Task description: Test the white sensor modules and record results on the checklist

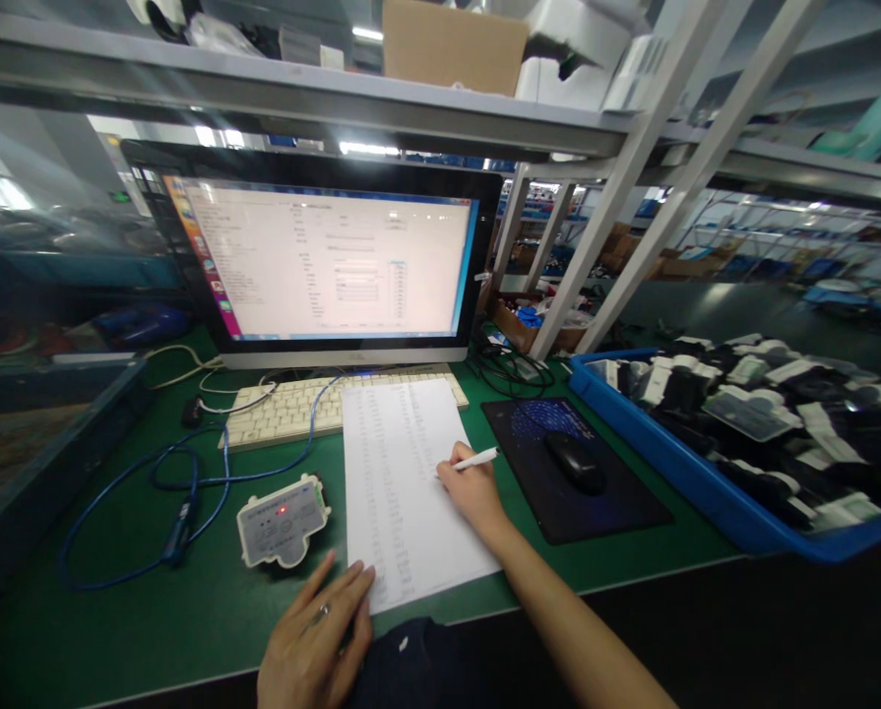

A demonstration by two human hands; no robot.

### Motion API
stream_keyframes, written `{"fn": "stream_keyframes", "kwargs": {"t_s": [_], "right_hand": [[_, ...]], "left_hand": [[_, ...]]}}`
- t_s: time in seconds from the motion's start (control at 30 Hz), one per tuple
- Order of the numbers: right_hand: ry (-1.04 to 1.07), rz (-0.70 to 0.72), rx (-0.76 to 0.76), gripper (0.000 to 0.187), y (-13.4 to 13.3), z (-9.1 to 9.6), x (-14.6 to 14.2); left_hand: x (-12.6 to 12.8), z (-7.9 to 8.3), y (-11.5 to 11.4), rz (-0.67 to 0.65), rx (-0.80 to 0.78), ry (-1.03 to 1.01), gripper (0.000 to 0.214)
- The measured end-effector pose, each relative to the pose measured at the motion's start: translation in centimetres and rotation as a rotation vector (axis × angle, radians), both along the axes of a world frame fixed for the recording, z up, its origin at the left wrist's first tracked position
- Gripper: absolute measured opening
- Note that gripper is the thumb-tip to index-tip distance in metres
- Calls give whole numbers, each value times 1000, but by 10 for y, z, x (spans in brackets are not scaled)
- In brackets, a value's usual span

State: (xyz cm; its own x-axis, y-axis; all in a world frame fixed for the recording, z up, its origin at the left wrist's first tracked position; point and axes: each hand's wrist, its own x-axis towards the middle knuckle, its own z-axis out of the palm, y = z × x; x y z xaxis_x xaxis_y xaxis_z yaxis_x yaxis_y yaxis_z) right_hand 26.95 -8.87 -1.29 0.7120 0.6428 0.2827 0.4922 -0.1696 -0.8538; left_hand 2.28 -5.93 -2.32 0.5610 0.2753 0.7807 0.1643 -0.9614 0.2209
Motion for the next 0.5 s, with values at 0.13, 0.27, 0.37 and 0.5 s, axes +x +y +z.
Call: {"fn": "stream_keyframes", "kwargs": {"t_s": [0.13, 0.27, 0.37, 0.5], "right_hand": [[-9, -8, 3, 21, 0, 0, 0], [-15, -19, -1, 20, -1, 1, 0], [-18, -23, -3, 20, -1, 2, -1], [-22, -23, -3, 20, 0, 3, -1]], "left_hand": [[0, 0, 1, 3, 6, 6, 24], [0, -1, 0, 8, 1, 1, 24], [0, -1, 0, 8, 3, -10, 23], [1, -1, 0, 16, 10, -19, 23]]}}
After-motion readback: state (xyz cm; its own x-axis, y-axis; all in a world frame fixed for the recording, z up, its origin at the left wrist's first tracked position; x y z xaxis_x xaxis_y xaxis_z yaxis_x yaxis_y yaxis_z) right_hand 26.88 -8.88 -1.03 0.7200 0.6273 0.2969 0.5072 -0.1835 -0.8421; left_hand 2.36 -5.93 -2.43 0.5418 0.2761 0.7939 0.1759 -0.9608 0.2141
